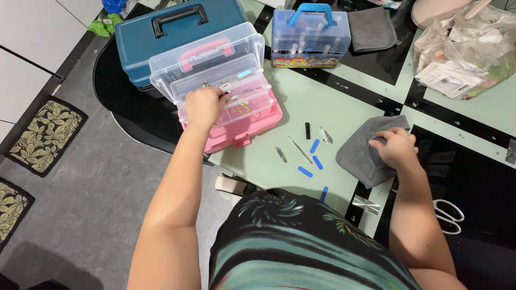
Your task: The person wipes small metal tools with a gray cloth and places them into a pink multi-compartment toolbox. Then they open a plastic bag and sort nail art supplies, placing several small boxes into the same pink toolbox.
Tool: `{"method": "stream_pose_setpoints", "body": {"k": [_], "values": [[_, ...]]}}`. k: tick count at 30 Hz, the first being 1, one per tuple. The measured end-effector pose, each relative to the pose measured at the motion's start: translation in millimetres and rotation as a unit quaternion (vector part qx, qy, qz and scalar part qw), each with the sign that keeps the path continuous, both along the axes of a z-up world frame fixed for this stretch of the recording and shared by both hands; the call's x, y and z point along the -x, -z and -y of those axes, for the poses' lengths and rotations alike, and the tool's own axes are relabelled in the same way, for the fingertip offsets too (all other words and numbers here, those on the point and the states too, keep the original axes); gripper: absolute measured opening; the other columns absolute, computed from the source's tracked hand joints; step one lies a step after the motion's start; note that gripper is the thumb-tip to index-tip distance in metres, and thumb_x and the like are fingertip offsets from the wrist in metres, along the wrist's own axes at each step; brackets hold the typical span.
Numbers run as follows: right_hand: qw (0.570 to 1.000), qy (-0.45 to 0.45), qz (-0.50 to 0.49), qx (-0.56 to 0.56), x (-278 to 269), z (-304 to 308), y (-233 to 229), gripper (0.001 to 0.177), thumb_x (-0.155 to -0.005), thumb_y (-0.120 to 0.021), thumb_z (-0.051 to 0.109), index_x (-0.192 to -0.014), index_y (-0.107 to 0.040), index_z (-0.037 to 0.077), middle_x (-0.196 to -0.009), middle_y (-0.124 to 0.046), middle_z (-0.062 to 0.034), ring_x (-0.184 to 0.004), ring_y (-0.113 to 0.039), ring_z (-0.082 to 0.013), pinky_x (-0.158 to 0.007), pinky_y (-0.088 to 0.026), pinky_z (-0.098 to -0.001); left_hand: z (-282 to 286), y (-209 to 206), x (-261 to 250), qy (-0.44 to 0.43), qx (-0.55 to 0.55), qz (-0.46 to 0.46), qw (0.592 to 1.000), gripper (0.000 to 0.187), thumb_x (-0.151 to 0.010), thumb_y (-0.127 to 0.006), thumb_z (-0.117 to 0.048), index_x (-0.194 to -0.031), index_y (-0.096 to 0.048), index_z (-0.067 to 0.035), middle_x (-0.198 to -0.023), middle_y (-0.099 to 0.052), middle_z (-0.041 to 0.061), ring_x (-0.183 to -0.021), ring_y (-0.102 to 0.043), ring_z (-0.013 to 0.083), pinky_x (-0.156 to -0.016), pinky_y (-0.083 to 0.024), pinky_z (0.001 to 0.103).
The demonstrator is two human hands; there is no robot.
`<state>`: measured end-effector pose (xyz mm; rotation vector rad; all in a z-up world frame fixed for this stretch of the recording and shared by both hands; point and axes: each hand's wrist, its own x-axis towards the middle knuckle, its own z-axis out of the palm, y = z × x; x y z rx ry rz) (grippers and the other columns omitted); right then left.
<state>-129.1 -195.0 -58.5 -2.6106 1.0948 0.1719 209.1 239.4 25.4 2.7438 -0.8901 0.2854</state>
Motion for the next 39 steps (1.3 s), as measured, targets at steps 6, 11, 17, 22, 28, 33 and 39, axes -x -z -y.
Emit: {"method": "stream_pose_setpoints", "body": {"k": [6,11,17,22,28,33,39], "values": [[0.999,0.030,0.001,-0.024,2,10,24,0.058,-0.087,-0.076,0.056,-0.129,-0.069,0.016,-0.138,-0.060,-0.0128,-0.126,-0.053,-0.0400,-0.103,-0.046,-0.0524,-1,-11,2,0.016,0.006,0.019,1.000,0.023,-0.087,-0.077,-0.040,-0.090,-0.083,-0.018,-0.085,-0.072,0.006,-0.087,-0.067,0.0299,-0.073,-0.046,0.048],[0.986,-0.007,0.147,0.084,13,3,80,0.075,-0.073,-0.087,0.054,-0.121,-0.068,0.000,-0.115,-0.067,-0.0243,-0.100,-0.062,-0.0462,-0.083,-0.050,-0.0517,10,-19,21,0.046,0.074,0.140,0.986,0.017,-0.087,-0.081,-0.032,-0.094,-0.079,-0.016,-0.092,-0.071,0.003,-0.088,-0.065,0.0282,-0.074,-0.044,0.047],[0.953,0.039,0.292,0.068,34,21,94,0.025,-0.100,-0.077,0.029,-0.099,-0.078,0.004,-0.100,-0.073,-0.0168,-0.093,-0.069,-0.0333,-0.083,-0.055,-0.0449,57,19,87,0.273,0.142,0.123,0.943,0.015,-0.084,-0.077,-0.015,-0.096,-0.070,-0.010,-0.087,-0.063,0.006,-0.084,-0.060,0.0288,-0.076,-0.046,0.046],[0.843,0.231,0.420,-0.244,54,36,36,0.016,-0.107,-0.073,0.017,-0.107,-0.076,0.001,-0.089,-0.069,-0.0090,-0.077,-0.053,-0.0192,-0.066,-0.041,-0.0361,108,82,132,0.304,0.019,-0.064,0.950,0.022,-0.072,-0.076,-0.017,-0.094,-0.074,-0.014,-0.097,-0.065,0.005,-0.098,-0.060,0.0276,-0.082,-0.045,0.046],[0.590,0.336,0.492,-0.544,96,47,-28,0.026,-0.108,-0.054,0.019,-0.113,-0.069,-0.002,-0.109,-0.073,-0.0131,-0.096,-0.073,-0.0225,-0.088,-0.062,-0.0343,140,129,140,0.301,-0.099,-0.133,0.939,0.013,-0.077,-0.076,-0.022,-0.089,-0.073,-0.019,-0.102,-0.065,0.002,-0.110,-0.056,0.0242,-0.093,-0.040,0.043],[0.442,0.225,0.500,-0.710,126,55,-19,0.031,-0.105,-0.055,0.018,-0.114,-0.066,-0.009,-0.110,-0.071,-0.0218,-0.098,-0.071,-0.0319,-0.090,-0.060,-0.0415,153,128,139,0.287,-0.041,-0.142,0.947,0.004,-0.088,-0.071,-0.013,-0.089,-0.071,-0.017,-0.090,-0.071,0.002,-0.101,-0.061,0.0234,-0.092,-0.042,0.043],[0.307,0.057,0.551,-0.774,94,-2,26,0.050,-0.079,-0.065,0.002,-0.129,-0.061,0.000,-0.120,-0.069,-0.0155,-0.104,-0.071,-0.0216,-0.091,-0.058,-0.0310,183,98,168,0.120,0.289,-0.506,0.804,0.020,-0.092,-0.072,-0.014,-0.110,-0.072,-0.007,-0.089,-0.075,0.003,-0.079,-0.067,0.0125,-0.076,-0.054,0.031]]}}
